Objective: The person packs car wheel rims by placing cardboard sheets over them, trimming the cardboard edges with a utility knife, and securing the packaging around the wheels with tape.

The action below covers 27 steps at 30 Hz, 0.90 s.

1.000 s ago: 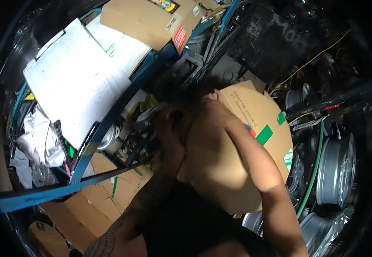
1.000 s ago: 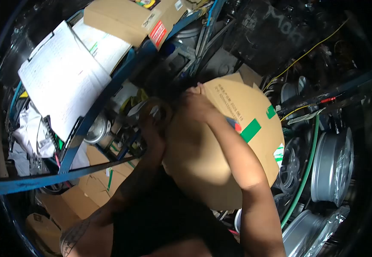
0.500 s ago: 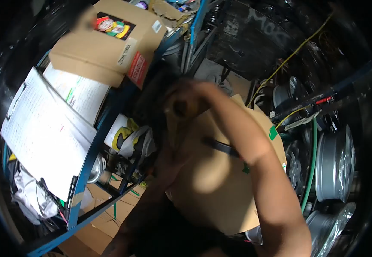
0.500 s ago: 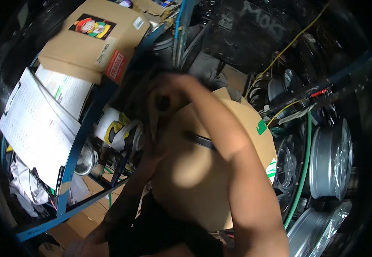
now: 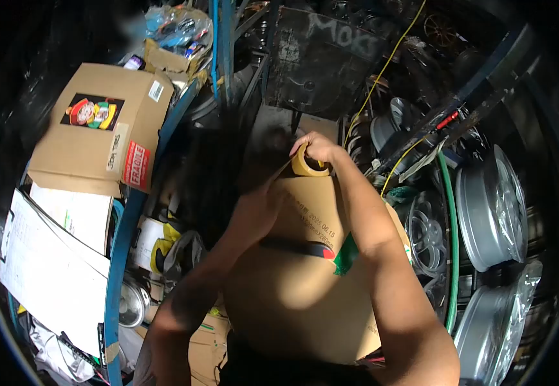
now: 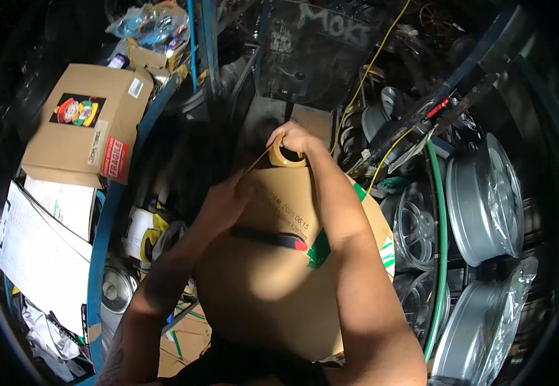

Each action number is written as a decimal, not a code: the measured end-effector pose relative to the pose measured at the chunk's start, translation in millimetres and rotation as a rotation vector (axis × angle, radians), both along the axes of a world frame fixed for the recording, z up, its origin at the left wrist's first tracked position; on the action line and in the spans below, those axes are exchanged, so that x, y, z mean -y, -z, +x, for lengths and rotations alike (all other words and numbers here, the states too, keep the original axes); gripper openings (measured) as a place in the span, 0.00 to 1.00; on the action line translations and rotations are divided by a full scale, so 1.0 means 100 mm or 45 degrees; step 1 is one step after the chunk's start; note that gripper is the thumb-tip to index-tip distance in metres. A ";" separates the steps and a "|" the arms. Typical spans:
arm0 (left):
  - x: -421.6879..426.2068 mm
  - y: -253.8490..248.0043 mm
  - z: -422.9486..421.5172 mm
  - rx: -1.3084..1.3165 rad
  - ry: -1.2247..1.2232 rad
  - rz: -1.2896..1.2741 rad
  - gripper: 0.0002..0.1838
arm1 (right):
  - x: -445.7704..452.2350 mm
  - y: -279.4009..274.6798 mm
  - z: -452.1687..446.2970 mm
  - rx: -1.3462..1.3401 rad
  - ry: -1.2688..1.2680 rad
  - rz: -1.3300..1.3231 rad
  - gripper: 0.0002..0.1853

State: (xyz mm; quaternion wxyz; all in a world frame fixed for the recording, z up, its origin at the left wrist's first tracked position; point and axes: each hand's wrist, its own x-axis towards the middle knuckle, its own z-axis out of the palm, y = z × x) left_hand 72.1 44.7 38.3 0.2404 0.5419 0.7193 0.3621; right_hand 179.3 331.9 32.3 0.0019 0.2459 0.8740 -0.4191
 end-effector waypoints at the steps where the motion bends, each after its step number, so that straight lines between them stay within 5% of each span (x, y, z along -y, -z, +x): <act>1: -0.32 0.09 0.06 -0.013 -0.093 0.064 0.32 | 0.01 -0.01 0.02 -0.018 0.002 0.054 0.26; 7: -0.76 0.25 0.18 -0.424 0.069 0.072 0.16 | -0.23 -0.61 0.34 -0.038 -0.072 0.292 0.26; 10: -0.77 0.09 0.02 -0.390 0.202 -0.170 0.15 | -0.69 -0.42 0.80 -0.017 0.077 0.153 0.24; 15: -1.06 0.37 0.13 -0.492 0.378 0.011 0.20 | -0.46 0.48 1.40 -0.161 0.459 -0.105 0.31; 19: -1.47 0.26 0.75 -0.309 0.113 -0.023 0.33 | -0.32 0.30 1.48 -0.279 0.421 0.010 0.31; 22: -1.61 0.10 0.97 -0.225 0.285 -0.078 0.38 | -0.29 0.22 1.49 -0.351 0.422 0.054 0.32; 27: -1.63 0.22 0.87 -0.311 0.310 -0.035 0.32 | -0.57 -0.20 1.86 -0.375 0.318 0.122 0.33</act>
